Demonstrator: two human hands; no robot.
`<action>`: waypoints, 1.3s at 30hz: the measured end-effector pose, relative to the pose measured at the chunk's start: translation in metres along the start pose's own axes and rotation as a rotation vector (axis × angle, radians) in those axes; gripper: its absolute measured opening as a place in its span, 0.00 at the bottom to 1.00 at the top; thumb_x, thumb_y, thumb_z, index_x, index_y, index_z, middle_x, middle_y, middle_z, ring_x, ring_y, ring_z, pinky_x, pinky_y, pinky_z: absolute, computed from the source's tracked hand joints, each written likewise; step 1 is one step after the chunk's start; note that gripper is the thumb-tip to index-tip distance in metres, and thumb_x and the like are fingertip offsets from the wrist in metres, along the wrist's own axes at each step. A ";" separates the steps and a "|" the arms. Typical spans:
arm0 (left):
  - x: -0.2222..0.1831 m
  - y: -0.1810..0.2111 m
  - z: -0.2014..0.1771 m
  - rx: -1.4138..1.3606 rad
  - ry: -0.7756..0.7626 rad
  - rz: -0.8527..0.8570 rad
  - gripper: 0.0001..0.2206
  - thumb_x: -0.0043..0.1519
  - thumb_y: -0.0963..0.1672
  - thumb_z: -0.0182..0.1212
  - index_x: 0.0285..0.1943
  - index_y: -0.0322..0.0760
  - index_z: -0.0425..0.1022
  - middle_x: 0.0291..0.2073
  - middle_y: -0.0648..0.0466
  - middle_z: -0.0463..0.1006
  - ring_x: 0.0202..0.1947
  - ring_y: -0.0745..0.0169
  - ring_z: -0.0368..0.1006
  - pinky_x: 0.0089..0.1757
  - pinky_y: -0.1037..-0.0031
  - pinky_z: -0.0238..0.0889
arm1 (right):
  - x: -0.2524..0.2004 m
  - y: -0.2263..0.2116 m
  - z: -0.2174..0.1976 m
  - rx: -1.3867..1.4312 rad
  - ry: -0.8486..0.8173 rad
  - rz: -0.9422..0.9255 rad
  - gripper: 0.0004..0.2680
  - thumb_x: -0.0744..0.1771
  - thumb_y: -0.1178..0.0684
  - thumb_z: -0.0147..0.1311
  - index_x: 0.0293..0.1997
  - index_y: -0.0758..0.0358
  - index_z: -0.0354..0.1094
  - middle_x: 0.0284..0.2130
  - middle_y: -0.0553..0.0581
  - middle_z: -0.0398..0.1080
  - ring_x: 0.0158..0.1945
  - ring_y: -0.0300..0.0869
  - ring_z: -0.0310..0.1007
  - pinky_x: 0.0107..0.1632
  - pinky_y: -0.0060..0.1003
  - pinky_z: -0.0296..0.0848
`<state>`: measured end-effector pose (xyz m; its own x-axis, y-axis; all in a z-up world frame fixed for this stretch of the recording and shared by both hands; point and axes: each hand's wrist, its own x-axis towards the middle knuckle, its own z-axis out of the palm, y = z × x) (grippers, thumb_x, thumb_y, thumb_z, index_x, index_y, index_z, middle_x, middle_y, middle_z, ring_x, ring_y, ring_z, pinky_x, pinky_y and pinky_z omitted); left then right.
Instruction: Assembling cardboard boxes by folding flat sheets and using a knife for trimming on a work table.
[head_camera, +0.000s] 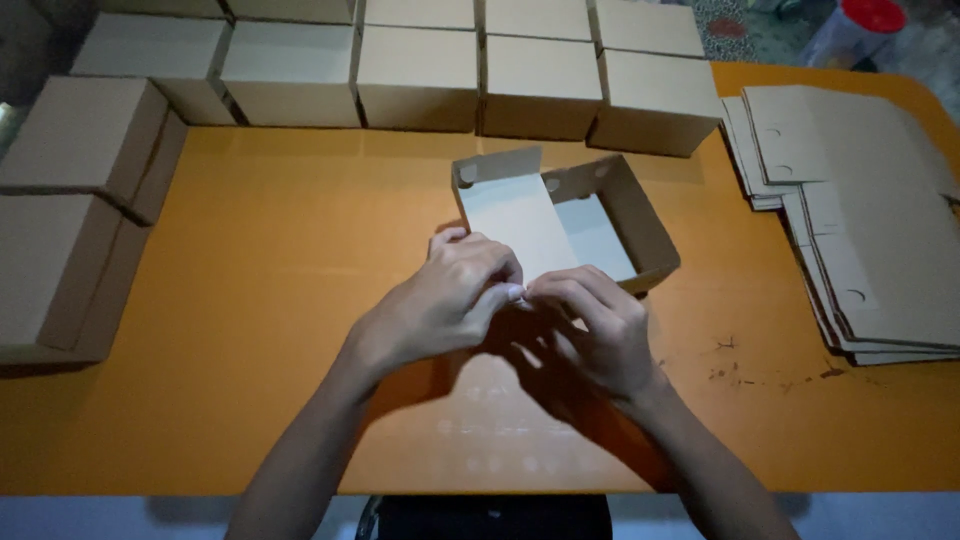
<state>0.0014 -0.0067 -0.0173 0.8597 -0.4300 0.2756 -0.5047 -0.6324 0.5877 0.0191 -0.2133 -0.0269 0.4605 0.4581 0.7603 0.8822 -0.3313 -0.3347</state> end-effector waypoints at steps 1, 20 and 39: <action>0.000 0.001 -0.001 -0.020 0.002 -0.001 0.05 0.66 0.43 0.58 0.43 0.37 0.74 0.35 0.51 0.79 0.47 0.49 0.76 0.61 0.37 0.49 | -0.004 0.002 0.001 0.119 0.021 0.093 0.03 0.65 0.62 0.63 0.39 0.62 0.75 0.29 0.53 0.75 0.26 0.44 0.74 0.29 0.34 0.79; -0.004 -0.003 -0.001 0.245 0.007 0.098 0.09 0.57 0.43 0.70 0.43 0.38 0.79 0.43 0.52 0.71 0.50 0.49 0.72 0.54 0.55 0.67 | -0.023 0.023 0.013 0.007 -0.112 0.051 0.14 0.58 0.67 0.64 0.44 0.59 0.70 0.29 0.50 0.70 0.34 0.47 0.73 0.50 0.43 0.70; -0.009 -0.018 -0.001 0.732 0.245 0.278 0.18 0.45 0.38 0.72 0.44 0.47 0.82 0.40 0.56 0.77 0.59 0.49 0.66 0.59 0.23 0.44 | 0.006 0.071 -0.056 -0.271 -0.109 0.159 0.12 0.66 0.59 0.58 0.55 0.52 0.70 0.45 0.55 0.73 0.54 0.56 0.69 0.56 0.48 0.66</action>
<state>0.0025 0.0091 -0.0296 0.6456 -0.5340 0.5459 -0.5529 -0.8200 -0.1482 0.0790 -0.2806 -0.0153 0.6112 0.4640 0.6412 0.7469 -0.6062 -0.2733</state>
